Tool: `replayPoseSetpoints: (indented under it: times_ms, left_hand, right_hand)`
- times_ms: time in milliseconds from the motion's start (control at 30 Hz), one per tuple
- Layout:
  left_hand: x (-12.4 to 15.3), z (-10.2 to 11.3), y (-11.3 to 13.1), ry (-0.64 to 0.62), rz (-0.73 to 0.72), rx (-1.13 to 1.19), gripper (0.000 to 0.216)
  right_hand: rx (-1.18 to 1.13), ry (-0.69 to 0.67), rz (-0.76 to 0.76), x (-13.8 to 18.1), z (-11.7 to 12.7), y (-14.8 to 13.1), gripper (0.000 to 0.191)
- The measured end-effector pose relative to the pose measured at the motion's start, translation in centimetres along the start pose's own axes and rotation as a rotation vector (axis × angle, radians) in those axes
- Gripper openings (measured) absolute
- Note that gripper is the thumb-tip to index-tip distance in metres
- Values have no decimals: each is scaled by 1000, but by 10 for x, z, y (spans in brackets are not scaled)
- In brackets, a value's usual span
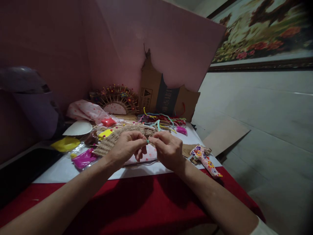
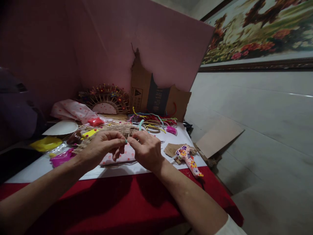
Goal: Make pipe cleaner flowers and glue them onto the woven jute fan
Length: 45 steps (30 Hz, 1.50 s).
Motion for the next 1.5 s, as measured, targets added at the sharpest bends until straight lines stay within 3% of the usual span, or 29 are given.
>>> replayPoseSetpoints:
  times_ms: [133,367,467,567,733,1067,1267,1500]
  left_hand:
    - [0,3,5,-104,48,-137,11]
    - [0,10,-1,-279,146,-364,7]
    - [-3,11,-4,-201,140,-363,7]
    - [-6,10,-4,-102,56,-209,14]
    - [-6,5,-5,-107,6,-33,24]
    - [-4,3,-2,11,-37,-176,18]
    - [-6,10,-2,-103,-4,-189,17]
    - [-4,18,-7,-351,172,-233,19]
  right_hand:
    - [-59,-30,40,-1,-1,-1,21]
    - [-79,-134,239,-1,-6,-9,17]
    - [-49,-133,201,-1,-6,-9,18]
    - [9,-62,67,0,-2,-4,16]
    - [87,-23,-8,0,1,-3,11]
    - [18,-98,9,0,-6,-5,17]
    - [-98,-60,-2,-2,-2,-3,16]
    - [-215,-120,149,-2,-5,-12,19]
Point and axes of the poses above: each hand's wrist, its own x-axis away from the middle knuckle, its own z-axis out of the back of the hand, y = z × x, the point moved 4 cm from there along -x, towards the middle knuckle, and after that the axes turned 2 degrees about z, right-handed, at the moved point
